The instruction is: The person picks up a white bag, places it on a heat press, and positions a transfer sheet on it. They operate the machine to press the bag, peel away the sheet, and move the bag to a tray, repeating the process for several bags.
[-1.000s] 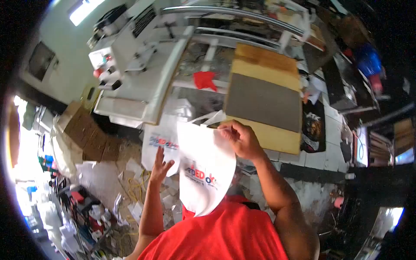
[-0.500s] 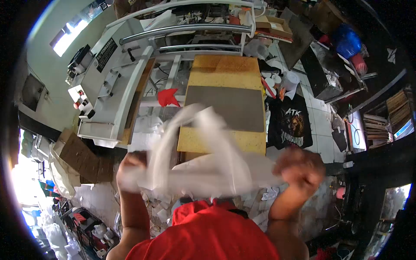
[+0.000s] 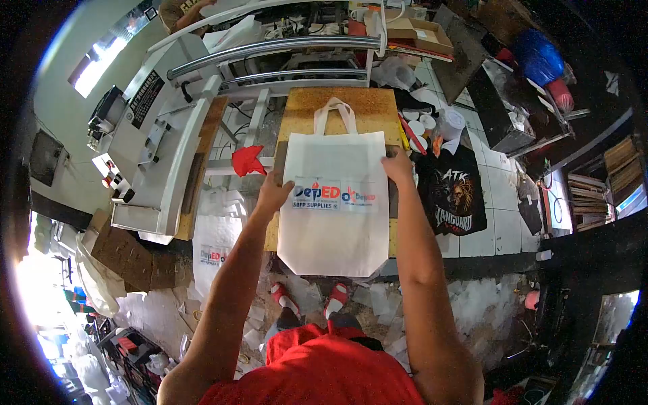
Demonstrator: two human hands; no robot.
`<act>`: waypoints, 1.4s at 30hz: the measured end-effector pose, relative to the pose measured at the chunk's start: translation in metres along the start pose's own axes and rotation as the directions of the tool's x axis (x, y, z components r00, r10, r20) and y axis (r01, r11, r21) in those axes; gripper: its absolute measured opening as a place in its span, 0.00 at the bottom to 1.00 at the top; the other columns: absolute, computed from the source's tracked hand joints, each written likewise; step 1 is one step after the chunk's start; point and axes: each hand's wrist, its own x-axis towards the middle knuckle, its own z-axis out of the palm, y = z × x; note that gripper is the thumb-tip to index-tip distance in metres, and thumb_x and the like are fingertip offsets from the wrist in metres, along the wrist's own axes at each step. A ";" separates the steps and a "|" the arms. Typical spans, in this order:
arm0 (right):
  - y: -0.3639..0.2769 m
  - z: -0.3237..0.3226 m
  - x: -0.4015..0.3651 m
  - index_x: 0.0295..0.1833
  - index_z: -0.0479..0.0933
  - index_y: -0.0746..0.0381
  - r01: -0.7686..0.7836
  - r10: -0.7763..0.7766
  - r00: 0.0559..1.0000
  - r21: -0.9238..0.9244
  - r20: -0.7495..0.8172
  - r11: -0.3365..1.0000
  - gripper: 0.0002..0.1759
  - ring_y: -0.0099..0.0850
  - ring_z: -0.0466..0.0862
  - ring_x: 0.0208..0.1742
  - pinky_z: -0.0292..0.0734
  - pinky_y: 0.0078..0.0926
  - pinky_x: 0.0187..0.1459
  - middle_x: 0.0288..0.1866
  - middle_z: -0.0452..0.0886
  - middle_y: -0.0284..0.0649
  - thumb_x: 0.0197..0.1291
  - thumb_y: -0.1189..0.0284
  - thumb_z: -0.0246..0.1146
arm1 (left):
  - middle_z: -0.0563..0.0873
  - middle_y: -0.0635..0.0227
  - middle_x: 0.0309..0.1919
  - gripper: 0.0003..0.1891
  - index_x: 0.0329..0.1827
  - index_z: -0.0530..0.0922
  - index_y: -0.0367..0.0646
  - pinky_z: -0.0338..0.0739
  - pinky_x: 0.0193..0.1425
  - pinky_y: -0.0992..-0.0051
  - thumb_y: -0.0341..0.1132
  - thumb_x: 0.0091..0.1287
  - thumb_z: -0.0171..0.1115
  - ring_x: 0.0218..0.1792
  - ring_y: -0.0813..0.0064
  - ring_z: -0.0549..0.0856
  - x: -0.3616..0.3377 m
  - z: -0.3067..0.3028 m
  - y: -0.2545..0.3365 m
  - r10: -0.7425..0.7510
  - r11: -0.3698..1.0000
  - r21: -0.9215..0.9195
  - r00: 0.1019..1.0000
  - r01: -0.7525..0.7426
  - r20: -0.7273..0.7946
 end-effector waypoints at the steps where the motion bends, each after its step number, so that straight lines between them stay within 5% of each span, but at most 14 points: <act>1: -0.021 -0.010 -0.026 0.62 0.75 0.62 0.045 -0.048 0.998 -0.101 -0.031 0.994 0.31 0.48 0.83 0.54 0.76 0.42 0.57 0.53 0.84 0.52 0.53 0.62 0.70 | 0.86 0.50 0.45 0.31 0.63 0.74 0.38 0.79 0.53 0.64 0.43 0.57 0.68 0.46 0.58 0.86 -0.002 0.000 -0.003 -0.008 1.000 0.001 1.000 0.008 -0.003; 5: -0.050 -0.012 -0.033 0.52 0.79 0.66 0.098 -0.123 0.984 -0.182 -0.131 0.978 0.24 0.44 0.86 0.50 0.78 0.34 0.53 0.46 0.86 0.49 0.49 0.68 0.69 | 0.87 0.51 0.39 0.25 0.58 0.76 0.39 0.80 0.51 0.63 0.39 0.59 0.65 0.42 0.57 0.88 0.008 0.003 -0.025 0.062 0.997 0.036 0.998 -0.061 -0.026; 9: -0.044 -0.007 -0.018 0.53 0.77 0.63 0.101 -0.141 0.966 -0.188 -0.218 0.977 0.23 0.49 0.85 0.51 0.78 0.45 0.54 0.44 0.86 0.54 0.53 0.65 0.68 | 0.88 0.53 0.33 0.23 0.56 0.76 0.39 0.81 0.48 0.62 0.38 0.59 0.65 0.39 0.55 0.88 0.029 0.008 -0.004 0.087 0.996 -0.011 0.990 -0.088 -0.114; 19: -0.053 -0.009 -0.036 0.50 0.77 0.64 0.146 -0.173 0.974 -0.180 -0.146 0.973 0.18 0.49 0.85 0.49 0.79 0.43 0.51 0.46 0.85 0.54 0.53 0.72 0.67 | 0.86 0.60 0.33 0.28 0.57 0.73 0.35 0.81 0.45 0.66 0.37 0.56 0.72 0.37 0.66 0.87 -0.067 -0.010 -0.024 0.047 0.993 0.108 0.999 -0.046 -0.009; 22: -0.053 -0.009 -0.048 0.48 0.77 0.64 0.270 -0.309 0.923 -0.189 -0.229 0.944 0.16 0.49 0.84 0.47 0.78 0.42 0.50 0.43 0.83 0.51 0.54 0.71 0.67 | 0.87 0.59 0.35 0.25 0.56 0.74 0.36 0.81 0.45 0.67 0.36 0.58 0.70 0.38 0.66 0.87 -0.078 -0.013 -0.021 0.027 0.999 0.045 1.000 -0.026 -0.015; 24: -0.049 -0.013 -0.070 0.45 0.76 0.64 0.445 -0.611 0.702 -0.444 -0.366 0.778 0.12 0.48 0.81 0.44 0.77 0.43 0.47 0.41 0.80 0.49 0.56 0.73 0.65 | 0.87 0.59 0.36 0.23 0.55 0.76 0.36 0.81 0.45 0.68 0.36 0.59 0.69 0.39 0.67 0.87 -0.085 -0.019 -0.022 0.019 1.000 0.016 1.000 -0.019 -0.012; 29: -0.038 -0.060 -0.161 0.44 0.75 0.64 0.416 -0.449 0.778 -0.174 -0.440 0.892 0.08 0.45 0.79 0.42 0.75 0.38 0.43 0.40 0.77 0.47 0.58 0.78 0.62 | 0.88 0.55 0.34 0.11 0.49 0.80 0.40 0.82 0.41 0.68 0.33 0.67 0.62 0.36 0.64 0.89 -0.116 -0.088 -0.063 0.152 0.988 0.040 0.964 -0.147 -0.219; 31: -0.033 -0.066 -0.201 0.44 0.75 0.64 0.302 -0.322 0.868 -0.112 -0.378 0.947 0.08 0.42 0.79 0.41 0.75 0.35 0.42 0.38 0.77 0.45 0.59 0.79 0.62 | 0.87 0.54 0.33 0.08 0.46 0.79 0.40 0.81 0.39 0.68 0.33 0.68 0.62 0.33 0.64 0.88 -0.135 -0.131 -0.106 -0.070 0.995 0.060 0.971 0.086 -0.231; 33: -0.050 -0.049 -0.235 0.44 0.76 0.64 0.405 -0.407 0.849 -0.080 -0.337 0.911 0.07 0.39 0.80 0.41 0.75 0.35 0.42 0.39 0.79 0.43 0.60 0.79 0.61 | 0.86 0.54 0.28 0.07 0.42 0.78 0.41 0.78 0.37 0.58 0.35 0.68 0.60 0.31 0.53 0.86 -0.164 -0.168 -0.149 0.062 0.965 0.260 0.944 0.026 -0.324; 35: -0.083 -0.012 -0.257 0.43 0.76 0.63 0.447 -0.447 0.865 -0.053 -0.227 0.893 0.06 0.41 0.80 0.41 0.75 0.36 0.43 0.39 0.80 0.43 0.60 0.79 0.61 | 0.83 0.50 0.25 0.09 0.39 0.77 0.38 0.76 0.34 0.53 0.36 0.69 0.56 0.29 0.48 0.84 -0.198 -0.192 -0.198 0.003 0.926 0.357 0.944 0.123 -0.331; 37: -0.136 0.036 -0.269 0.43 0.75 0.63 0.633 -0.625 0.771 0.040 -0.126 0.773 0.06 0.43 0.81 0.42 0.76 0.37 0.44 0.39 0.80 0.44 0.61 0.80 0.61 | 0.83 0.51 0.20 0.11 0.37 0.77 0.38 0.75 0.29 0.51 0.38 0.69 0.54 0.24 0.46 0.83 -0.236 -0.206 -0.244 -0.207 0.870 0.386 0.938 0.307 -0.279; 40: -0.246 0.117 -0.298 0.43 0.75 0.64 0.748 -0.775 0.630 0.235 0.038 0.620 0.05 0.47 0.81 0.43 0.76 0.40 0.46 0.37 0.80 0.47 0.62 0.79 0.61 | 0.85 0.49 0.23 0.13 0.34 0.79 0.40 0.80 0.31 0.54 0.40 0.67 0.52 0.27 0.47 0.86 -0.313 -0.200 -0.325 -0.259 0.839 0.418 0.931 0.349 -0.258; 41: -0.283 0.146 -0.310 0.43 0.75 0.64 0.766 -0.820 0.567 0.315 0.077 0.560 0.05 0.48 0.81 0.43 0.76 0.40 0.45 0.37 0.80 0.47 0.62 0.78 0.60 | 0.85 0.48 0.26 0.13 0.30 0.80 0.40 0.79 0.30 0.53 0.39 0.65 0.52 0.27 0.45 0.85 -0.338 -0.201 -0.337 -0.306 0.706 0.654 0.950 0.271 -0.063; 42: -0.320 0.175 -0.322 0.43 0.75 0.64 0.827 -0.886 0.457 0.330 0.080 0.456 0.05 0.48 0.81 0.44 0.76 0.41 0.46 0.37 0.80 0.47 0.62 0.78 0.61 | 0.86 0.45 0.29 0.15 0.28 0.80 0.38 0.80 0.30 0.52 0.40 0.66 0.51 0.26 0.44 0.85 -0.361 -0.204 -0.342 -0.340 0.827 0.461 0.939 0.322 -0.046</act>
